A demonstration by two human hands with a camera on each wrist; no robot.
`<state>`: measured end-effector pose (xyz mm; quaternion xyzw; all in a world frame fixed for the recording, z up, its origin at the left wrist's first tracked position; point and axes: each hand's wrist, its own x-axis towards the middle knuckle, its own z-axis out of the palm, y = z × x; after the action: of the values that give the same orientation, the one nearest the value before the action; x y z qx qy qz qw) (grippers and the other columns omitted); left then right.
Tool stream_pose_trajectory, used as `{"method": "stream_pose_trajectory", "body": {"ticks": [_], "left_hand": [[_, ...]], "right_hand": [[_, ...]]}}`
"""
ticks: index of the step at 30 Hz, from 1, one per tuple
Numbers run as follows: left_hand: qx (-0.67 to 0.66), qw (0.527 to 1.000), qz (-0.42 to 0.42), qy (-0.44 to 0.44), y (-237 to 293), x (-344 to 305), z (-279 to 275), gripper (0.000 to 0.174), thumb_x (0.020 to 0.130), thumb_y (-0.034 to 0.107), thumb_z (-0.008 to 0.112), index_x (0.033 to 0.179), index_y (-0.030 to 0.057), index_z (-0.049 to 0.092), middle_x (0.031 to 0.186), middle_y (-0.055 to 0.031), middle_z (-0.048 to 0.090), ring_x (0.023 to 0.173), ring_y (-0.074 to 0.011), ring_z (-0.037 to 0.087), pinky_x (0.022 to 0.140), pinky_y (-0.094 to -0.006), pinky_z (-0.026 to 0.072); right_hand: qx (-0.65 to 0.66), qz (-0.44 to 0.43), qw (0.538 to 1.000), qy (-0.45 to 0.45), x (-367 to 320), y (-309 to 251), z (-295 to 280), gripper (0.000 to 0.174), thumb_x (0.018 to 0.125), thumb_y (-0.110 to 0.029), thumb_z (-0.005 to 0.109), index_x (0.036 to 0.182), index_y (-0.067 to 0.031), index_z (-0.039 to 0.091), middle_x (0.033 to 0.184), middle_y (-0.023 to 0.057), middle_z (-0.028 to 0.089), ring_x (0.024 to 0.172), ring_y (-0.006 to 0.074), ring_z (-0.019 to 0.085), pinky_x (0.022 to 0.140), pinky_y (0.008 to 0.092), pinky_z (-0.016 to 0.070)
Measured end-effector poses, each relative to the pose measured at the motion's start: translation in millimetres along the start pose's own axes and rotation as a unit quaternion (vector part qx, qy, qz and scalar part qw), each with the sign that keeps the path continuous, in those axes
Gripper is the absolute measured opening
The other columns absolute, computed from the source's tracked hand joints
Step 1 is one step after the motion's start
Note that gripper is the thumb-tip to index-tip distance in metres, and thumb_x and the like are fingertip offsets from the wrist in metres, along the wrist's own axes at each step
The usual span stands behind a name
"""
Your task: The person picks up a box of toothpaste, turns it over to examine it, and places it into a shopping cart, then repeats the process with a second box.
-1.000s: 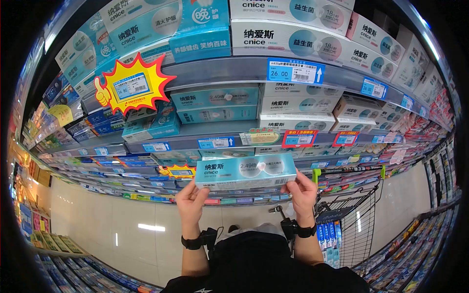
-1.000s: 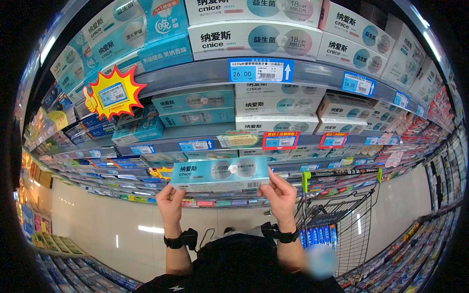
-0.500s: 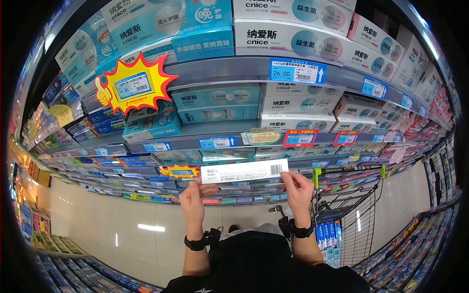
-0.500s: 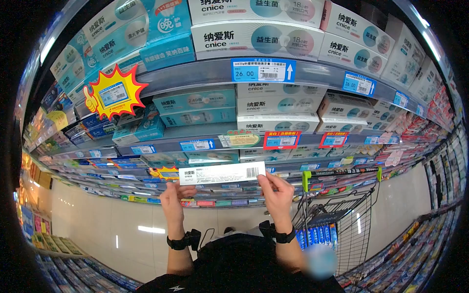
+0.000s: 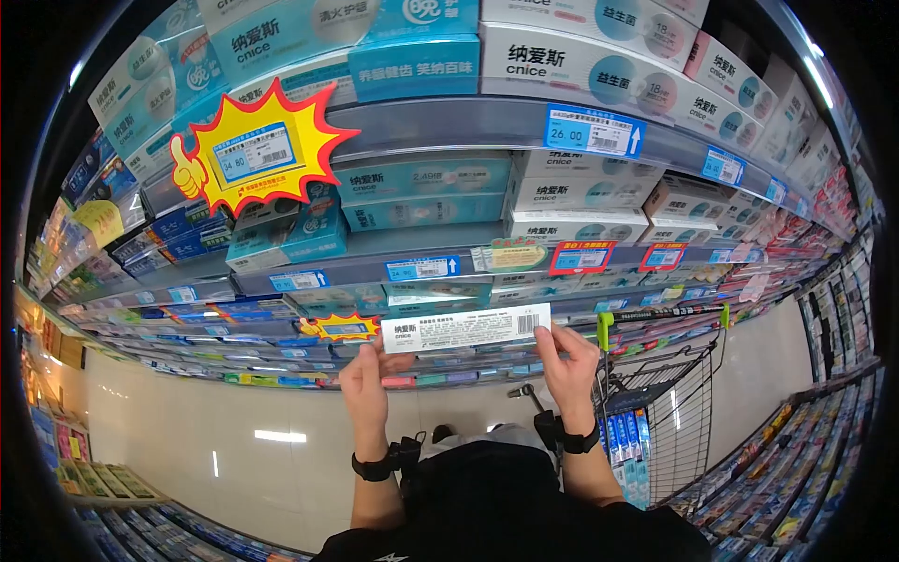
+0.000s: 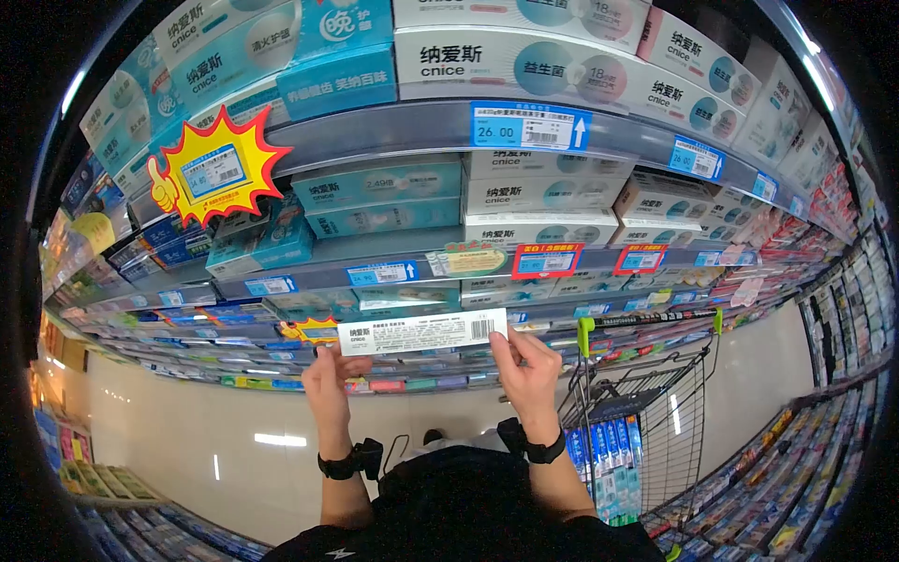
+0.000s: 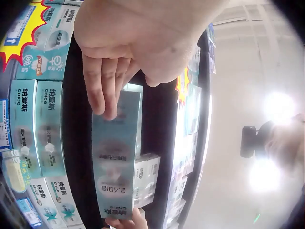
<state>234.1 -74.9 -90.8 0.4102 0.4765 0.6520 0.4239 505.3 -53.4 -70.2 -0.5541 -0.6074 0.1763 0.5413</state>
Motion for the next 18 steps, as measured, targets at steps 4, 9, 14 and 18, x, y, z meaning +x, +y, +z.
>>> {"method": "stream_pose_trajectory", "body": {"ticks": [4, 9, 14, 18], "left_hand": [[-0.068, 0.998, -0.01, -0.009, -20.2, 3.1, -21.6, 0.05, 0.106, 0.029, 0.038, 0.12, -0.0149, 0.057, 0.105, -0.0218, 0.068, 0.085, -0.0256, 0.07, 0.079, -0.0334, 0.0554], [-0.231, 0.97, 0.067, -0.029, -41.6, 8.3, -32.5, 0.048, 0.102, 0.029, 0.049, 0.121, -0.0144, 0.056, 0.121, -0.0248, 0.061, 0.107, -0.0272, 0.062, 0.092, -0.0363, 0.0496], [-0.231, 0.969, 0.068, -0.062, -46.4, 18.8, -27.9, 0.034, 0.096, 0.014, 0.057, 0.117, -0.0129, 0.061, 0.124, -0.0246, 0.06, 0.111, -0.0262, 0.06, 0.096, -0.0358, 0.0465], [-0.163, 0.985, -0.004, -0.065, -56.4, 20.6, -16.6, 0.03, 0.088, -0.002, 0.057, 0.115, -0.012, 0.063, 0.125, -0.0228, 0.06, 0.113, -0.025, 0.059, 0.098, -0.0348, 0.0445]], "right_hand": [[0.03, -0.042, 0.999, 0.0, -5.7, -8.6, 5.2, 0.028, 0.086, -0.005, 0.068, 0.112, 0.0071, 0.066, 0.081, 0.0112, 0.069, 0.064, 0.0114, 0.065, 0.056, 0.0246, 0.0487], [0.174, 0.067, 0.982, -0.004, -22.1, -16.4, 11.6, 0.035, 0.09, 0.0, 0.062, 0.124, 0.0058, 0.06, 0.102, 0.0124, 0.069, 0.074, 0.015, 0.068, 0.062, 0.0232, 0.0527], [0.153, 0.073, 0.985, 0.016, -36.0, -13.9, 6.3, 0.037, 0.09, 0.004, 0.061, 0.128, 0.0057, 0.058, 0.111, 0.0132, 0.066, 0.08, 0.0138, 0.067, 0.064, 0.0225, 0.0518], [0.119, 0.104, 0.987, 0.03, -51.3, -13.7, -4.2, 0.037, 0.09, 0.005, 0.06, 0.127, 0.005, 0.059, 0.11, 0.0129, 0.066, 0.081, 0.0132, 0.066, 0.067, 0.0229, 0.0517]]}}
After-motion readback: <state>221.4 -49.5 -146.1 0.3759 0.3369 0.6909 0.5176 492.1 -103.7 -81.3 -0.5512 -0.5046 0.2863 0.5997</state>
